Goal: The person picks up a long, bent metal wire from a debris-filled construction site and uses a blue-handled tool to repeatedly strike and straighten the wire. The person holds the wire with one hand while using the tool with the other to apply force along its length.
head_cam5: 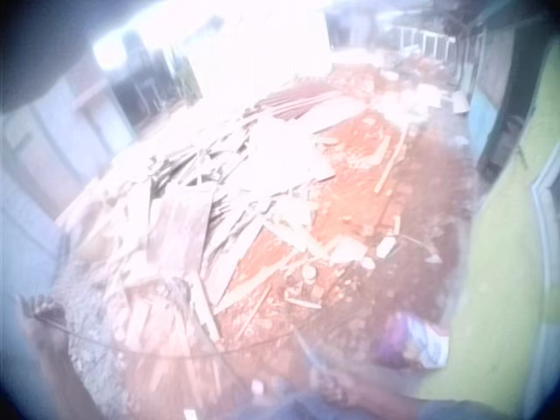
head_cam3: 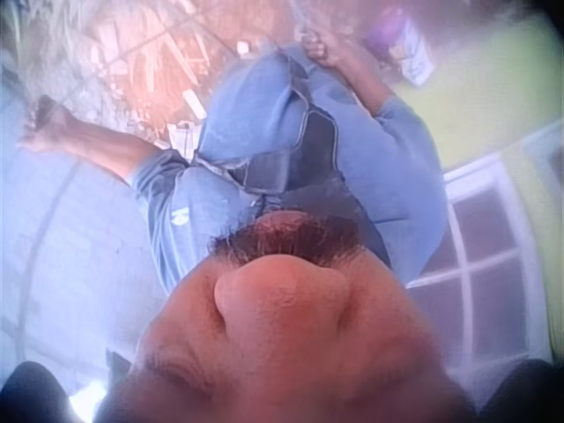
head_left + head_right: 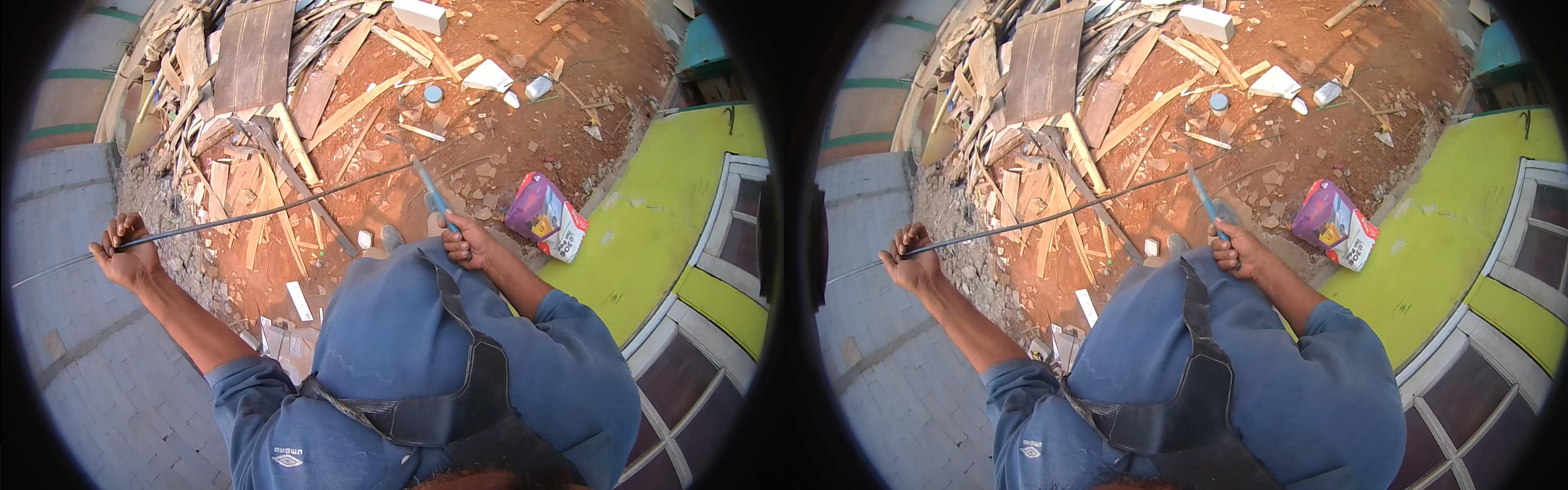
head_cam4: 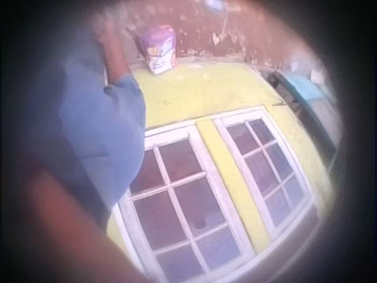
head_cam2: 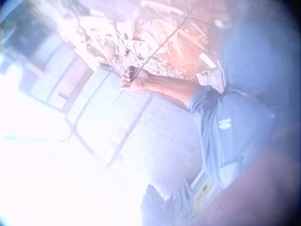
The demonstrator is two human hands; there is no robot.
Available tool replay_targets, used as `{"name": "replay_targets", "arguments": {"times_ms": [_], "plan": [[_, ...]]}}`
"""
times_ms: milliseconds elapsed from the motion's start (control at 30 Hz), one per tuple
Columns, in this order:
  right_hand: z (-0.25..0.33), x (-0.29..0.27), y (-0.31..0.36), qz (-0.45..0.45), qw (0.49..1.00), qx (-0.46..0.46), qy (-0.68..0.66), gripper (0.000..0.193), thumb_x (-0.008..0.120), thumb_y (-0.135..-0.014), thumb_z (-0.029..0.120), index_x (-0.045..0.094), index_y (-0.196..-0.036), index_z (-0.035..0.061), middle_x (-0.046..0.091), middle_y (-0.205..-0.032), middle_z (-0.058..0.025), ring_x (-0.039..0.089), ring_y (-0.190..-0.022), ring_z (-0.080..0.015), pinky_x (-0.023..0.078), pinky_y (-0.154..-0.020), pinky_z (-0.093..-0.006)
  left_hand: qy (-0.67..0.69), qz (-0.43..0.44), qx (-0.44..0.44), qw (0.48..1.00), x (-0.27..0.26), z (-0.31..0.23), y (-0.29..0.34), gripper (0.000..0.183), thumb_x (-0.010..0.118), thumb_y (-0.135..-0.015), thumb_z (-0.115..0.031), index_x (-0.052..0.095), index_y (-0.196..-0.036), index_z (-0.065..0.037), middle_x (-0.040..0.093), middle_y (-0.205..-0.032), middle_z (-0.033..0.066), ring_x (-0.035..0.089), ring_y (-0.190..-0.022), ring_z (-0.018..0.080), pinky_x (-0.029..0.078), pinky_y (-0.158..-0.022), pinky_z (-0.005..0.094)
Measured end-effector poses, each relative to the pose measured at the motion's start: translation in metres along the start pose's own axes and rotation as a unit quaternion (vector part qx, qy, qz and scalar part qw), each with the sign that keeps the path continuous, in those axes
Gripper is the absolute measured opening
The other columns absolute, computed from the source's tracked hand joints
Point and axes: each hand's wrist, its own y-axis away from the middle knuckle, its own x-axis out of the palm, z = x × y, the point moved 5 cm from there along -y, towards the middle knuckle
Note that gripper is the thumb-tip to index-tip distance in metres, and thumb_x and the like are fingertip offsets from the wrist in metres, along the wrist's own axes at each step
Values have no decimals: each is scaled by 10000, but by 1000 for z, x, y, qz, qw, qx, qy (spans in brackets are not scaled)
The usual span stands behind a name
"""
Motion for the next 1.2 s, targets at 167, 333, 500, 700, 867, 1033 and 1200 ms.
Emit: {"name": "replay_targets", "arguments": {"times_ms": [167, 333, 500, 700, 867, 1033, 1200], "plan": [[27, 20, 17, -53, 998, 17, 23, 307, 568, -1088, 445, 541, -1004, 151, 409, -603, 66, 345, -419, -45, 286, -347, -231, 119, 131, -34, 984, -30, -5, -50, 693, 290, -1079, -692, 379, -669, -140, 312, -598, 3, 285, -548, 149, 263, -468, 275], [53, 10, 33, -52, 996, 23, 72, 322, 560, -1091, 446, 529, -996, 139, 395, -601, 67, 315, -415, -43, 259, -337, -230, 41, 41, -24, 998, -5, -3, -52, 733, 248, -1054, -745, 326, -627, -154, 270, -583, -2, 235, -525, 146, 218, -446, 275], [95, 2, 55, -11, 995, 44, 91, 336, 564, -1089, 456, 528, -1018, 130, 402, -604, 67, 316, -416, -28, 250, -334, -210, 45, 1, -14, 999, -13, 0, -62, 726, 233, -1043, -763, 285, -651, -155, 245, -585, 4, 210, -525, 144, 208, -438, 274], [92, 11, 50, -44, 994, 60, 86, 348, 587, -1077, 466, 529, -1025, 127, 413, -605, 66, 329, -418, -20, 253, -335, -205, 38, 27, -17, 999, -4, -8, -57, 740, 224, -1040, -770, 276, -639, -151, 240, -584, 10, 208, -522, 143, 200, -436, 275], [88, 17, 49, -55, 994, 42, 82, 349, 591, -1074, 466, 523, -1016, 128, 414, -609, 61, 326, -422, -29, 254, -337, -210, 48, 2, -3, 999, -8, -14, -35, 757, 222, -1037, -775, 278, -607, -155, 245, -580, 9, 207, -517, 139, 195, -436, 272], [86, 15, 42, -85, 988, 56, 112, 357, 586, -1075, 476, 512, -1002, 134, 410, -611, 60, 319, -425, -38, 245, -346, -218, 39, 24, 5, 999, -14, -30, -16, 766, 223, -1033, -781, 295, -597, -156, 264, -567, -3, 210, -509, 136, 194, -436, 273], [82, 25, 21, -110, 986, 68, 104, 363, 591, -1070, 486, 504, -984, 144, 414, -622, 59, 317, -430, -42, 244, -355, -225, 32, 41, 36, 998, -15, -45, 20, 769, 226, -1007, -812, 300, -597, -166, 274, -556, -23, 209, -503, 134, 196, -431, 272]]}}
